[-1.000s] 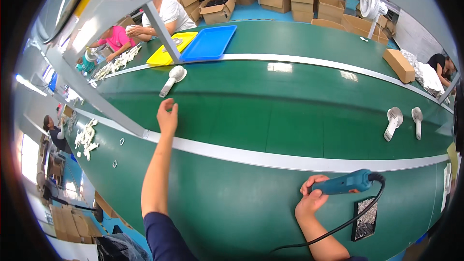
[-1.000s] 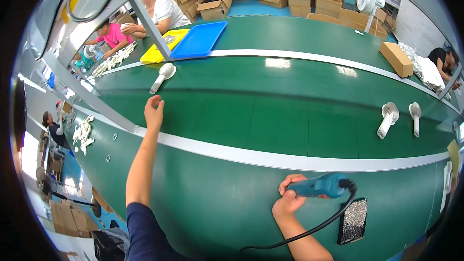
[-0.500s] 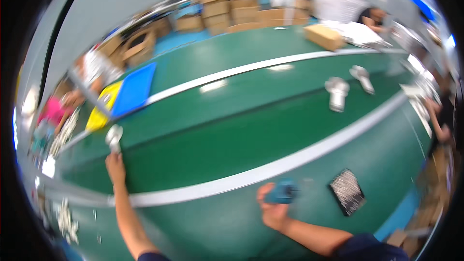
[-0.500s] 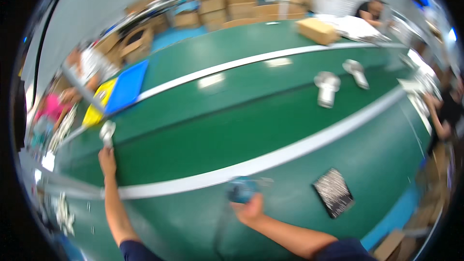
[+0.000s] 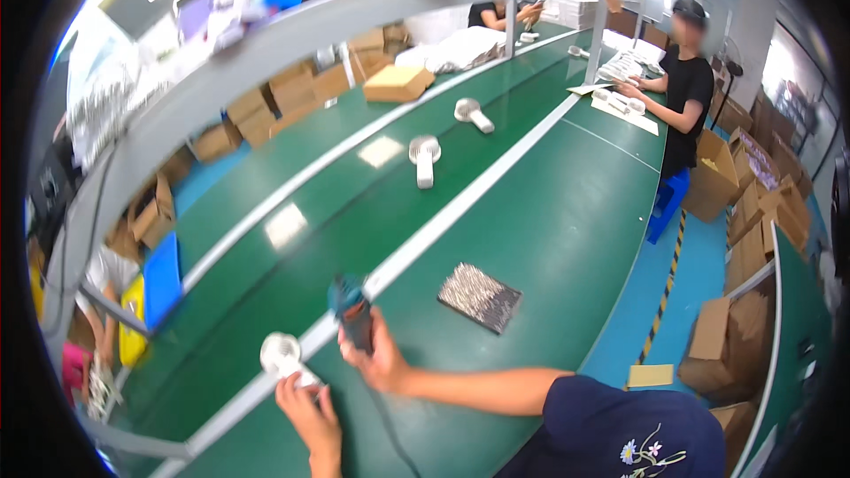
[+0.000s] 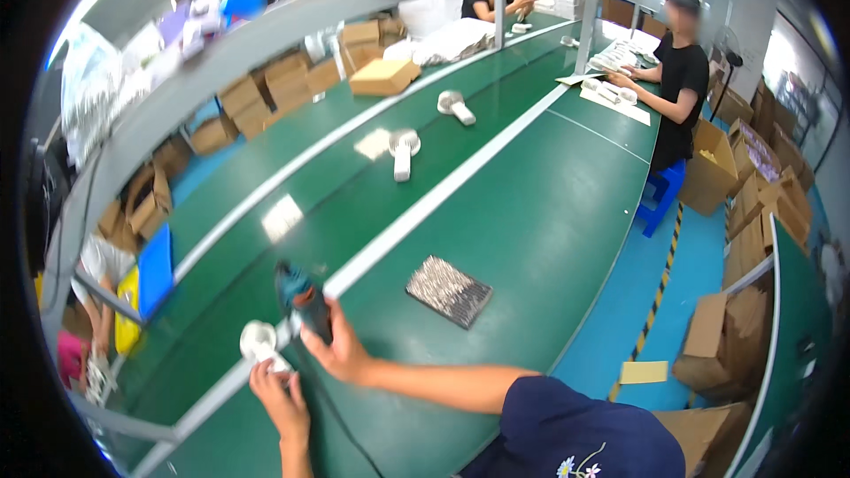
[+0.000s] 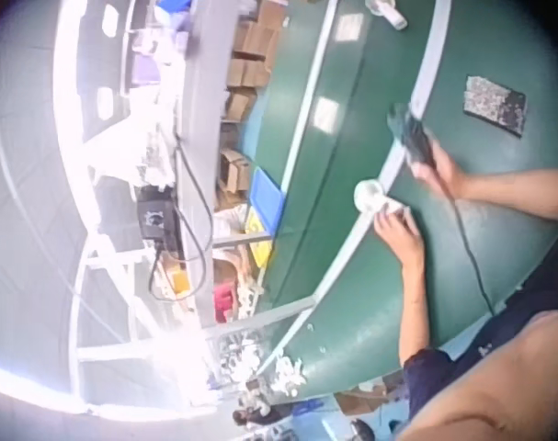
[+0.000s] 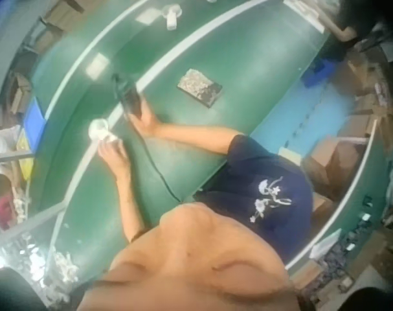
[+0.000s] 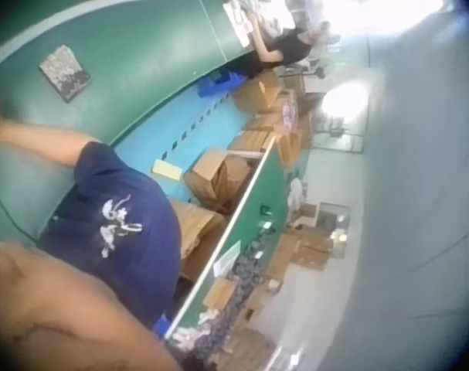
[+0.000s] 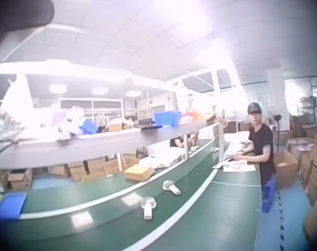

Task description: Assembling portable mini fans using an electric screwdriver on an electronics assembly line.

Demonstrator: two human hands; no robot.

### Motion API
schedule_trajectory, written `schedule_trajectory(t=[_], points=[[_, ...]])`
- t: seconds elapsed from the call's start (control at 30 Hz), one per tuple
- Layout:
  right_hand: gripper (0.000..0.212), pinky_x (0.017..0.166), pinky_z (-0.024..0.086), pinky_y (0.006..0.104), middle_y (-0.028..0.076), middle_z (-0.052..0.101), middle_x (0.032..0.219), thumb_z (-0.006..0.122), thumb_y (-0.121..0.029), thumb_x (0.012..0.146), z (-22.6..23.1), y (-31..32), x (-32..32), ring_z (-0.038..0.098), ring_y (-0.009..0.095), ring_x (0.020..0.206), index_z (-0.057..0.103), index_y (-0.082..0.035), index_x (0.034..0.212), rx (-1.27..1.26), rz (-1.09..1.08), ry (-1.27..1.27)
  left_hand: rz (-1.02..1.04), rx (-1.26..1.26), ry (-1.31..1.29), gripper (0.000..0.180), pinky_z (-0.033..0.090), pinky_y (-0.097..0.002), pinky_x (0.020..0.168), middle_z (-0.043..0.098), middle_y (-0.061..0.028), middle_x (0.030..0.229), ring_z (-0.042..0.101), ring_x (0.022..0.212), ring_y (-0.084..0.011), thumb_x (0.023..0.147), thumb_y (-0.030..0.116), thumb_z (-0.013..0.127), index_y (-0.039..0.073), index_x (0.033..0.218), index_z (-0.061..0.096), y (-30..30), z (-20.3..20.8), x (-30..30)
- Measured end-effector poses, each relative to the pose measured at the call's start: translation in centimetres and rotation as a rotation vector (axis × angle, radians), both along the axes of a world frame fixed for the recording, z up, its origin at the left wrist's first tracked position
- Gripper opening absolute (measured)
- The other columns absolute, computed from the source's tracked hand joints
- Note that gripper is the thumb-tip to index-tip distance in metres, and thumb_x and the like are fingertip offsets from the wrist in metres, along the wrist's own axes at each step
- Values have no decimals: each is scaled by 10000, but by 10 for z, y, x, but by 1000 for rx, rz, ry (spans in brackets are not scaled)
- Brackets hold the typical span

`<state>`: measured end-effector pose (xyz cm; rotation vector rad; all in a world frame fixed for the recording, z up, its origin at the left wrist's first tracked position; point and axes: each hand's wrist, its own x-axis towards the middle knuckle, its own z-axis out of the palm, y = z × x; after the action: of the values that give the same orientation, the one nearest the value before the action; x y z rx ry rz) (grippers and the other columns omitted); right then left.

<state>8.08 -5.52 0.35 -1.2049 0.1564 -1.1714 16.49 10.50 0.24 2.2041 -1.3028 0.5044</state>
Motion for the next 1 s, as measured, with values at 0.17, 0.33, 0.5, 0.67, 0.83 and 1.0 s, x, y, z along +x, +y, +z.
schedule_trajectory(t=[0.17, 0.33, 0.5, 0.67, 0.83, 1.0], points=[[248, 654, 459, 253, -9, 512, 867, 623, -97, 902, 72, -79, -111, 532, 76, 738, 439, -73, 1067, -224, 23, 21, -317, 4, 169, 235, 454, -470, 963, 573, -178, 1248, 522, 1194, -426, 766, 64, 751, -5, 849, 542, -37, 18, -103], [783, 445, 442, 250, 74, 463, 916, 685, -564, 816, 84, -114, -173, 542, 147, 556, 290, -123, 1328, -237, 140, -27, -443, 10, 200, 221, 467, -454, 947, 596, -163, 1182, 544, 1179, -366, 753, 77, 750, 0, 828, 557, -73, 7, -152], [734, 455, 456, 285, 65, 450, 901, 582, -633, 856, 68, -124, -169, 519, 159, 529, 310, -142, 1328, -261, 2, -71, -442, 7, 242, 294, 474, -427, 901, 599, -144, 1157, 559, 1150, -351, 732, 93, 777, 9, 946, 593, -97, 7, -175], [807, 419, 421, 263, 46, 459, 822, 464, -758, 833, 40, -140, -161, 482, 125, 486, 307, -143, 1332, -77, 139, -61, -438, 47, 333, 433, 454, -422, 898, 573, -130, 1199, 525, 1185, -330, 727, 139, 780, -5, 1088, 589, -113, 4, -175], [871, 371, 385, 266, 65, 488, 695, 409, -842, 773, 23, -155, -172, 467, 139, 438, 368, -156, 1309, -123, 176, -149, -333, 186, 330, 580, 393, -473, 989, 503, -132, 1387, 465, 1290, -316, 756, 234, 771, -15, 1234, 556, -119, 17, -167], [947, 385, 427, 278, 109, 522, 649, 389, -888, 727, 29, -172, -183, 482, 166, 433, 383, -102, 1255, -90, 198, -260, -345, 262, 333, 649, 337, -498, 1066, 470, -125, 1447, 402, 1378, -278, 754, 261, 773, -1, 1299, 540, -125, 6, -166]])
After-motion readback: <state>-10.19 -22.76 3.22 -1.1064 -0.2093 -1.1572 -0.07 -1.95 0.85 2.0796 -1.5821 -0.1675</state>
